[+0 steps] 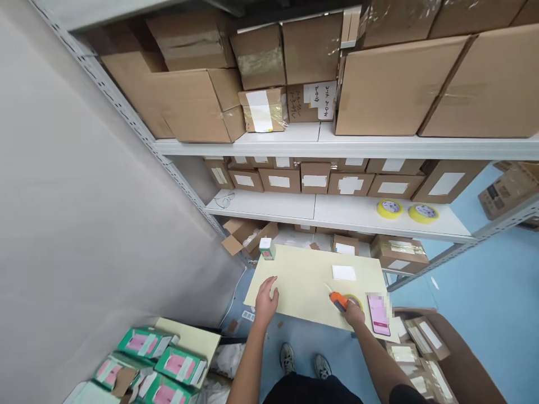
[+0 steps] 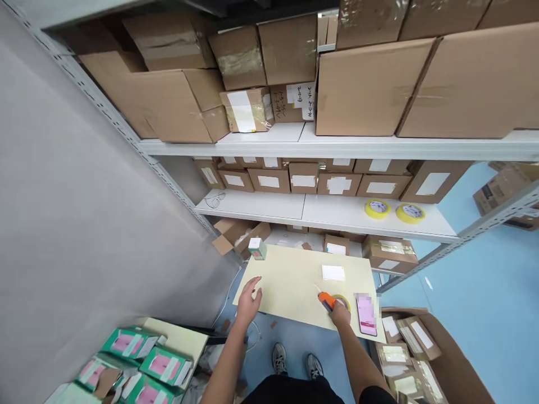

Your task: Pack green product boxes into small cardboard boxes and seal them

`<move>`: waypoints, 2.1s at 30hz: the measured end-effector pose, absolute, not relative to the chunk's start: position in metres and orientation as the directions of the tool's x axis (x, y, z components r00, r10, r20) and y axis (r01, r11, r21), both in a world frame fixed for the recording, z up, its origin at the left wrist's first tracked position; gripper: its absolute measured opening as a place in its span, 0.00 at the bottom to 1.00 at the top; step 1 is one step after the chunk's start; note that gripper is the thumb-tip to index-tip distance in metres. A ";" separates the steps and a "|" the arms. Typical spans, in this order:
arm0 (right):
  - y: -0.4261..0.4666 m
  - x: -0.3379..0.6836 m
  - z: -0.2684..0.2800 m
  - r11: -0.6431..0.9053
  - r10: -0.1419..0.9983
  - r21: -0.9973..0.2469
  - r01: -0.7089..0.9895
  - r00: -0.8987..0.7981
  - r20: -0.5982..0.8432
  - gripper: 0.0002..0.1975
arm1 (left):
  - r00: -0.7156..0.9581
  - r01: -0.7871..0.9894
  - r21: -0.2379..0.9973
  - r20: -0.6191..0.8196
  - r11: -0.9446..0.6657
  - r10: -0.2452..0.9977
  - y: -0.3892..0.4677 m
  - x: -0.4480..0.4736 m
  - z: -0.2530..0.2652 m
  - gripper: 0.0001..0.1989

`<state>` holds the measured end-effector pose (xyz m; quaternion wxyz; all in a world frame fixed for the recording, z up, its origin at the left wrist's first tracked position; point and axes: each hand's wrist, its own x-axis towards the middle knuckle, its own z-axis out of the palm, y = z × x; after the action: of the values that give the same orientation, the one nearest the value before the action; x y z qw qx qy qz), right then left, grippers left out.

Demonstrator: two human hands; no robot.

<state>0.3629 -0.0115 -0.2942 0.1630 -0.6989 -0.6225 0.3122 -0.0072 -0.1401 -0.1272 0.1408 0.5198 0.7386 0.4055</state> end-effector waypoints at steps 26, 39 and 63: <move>-0.148 0.103 -0.117 0.458 0.556 -0.880 0.123 -0.813 0.175 0.28 | -0.873 0.472 0.732 0.309 0.491 0.379 -0.449 0.026 -0.100 0.23; -0.469 -0.001 -0.105 0.516 0.113 -0.831 -0.207 -0.946 0.305 0.26 | -0.960 0.244 0.823 0.281 0.513 0.006 -0.761 0.030 -0.114 0.23; -0.812 -0.150 -0.179 0.498 -0.423 -0.817 -0.291 -0.904 0.064 0.29 | -0.894 -0.239 0.878 -0.032 0.415 -0.447 -1.008 -0.015 -0.166 0.27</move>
<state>-0.1504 -0.8122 -0.1790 -0.0725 0.2070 -0.8623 0.4564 -0.0145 -1.0080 -0.1658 -0.1040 -0.2054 0.8346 0.5004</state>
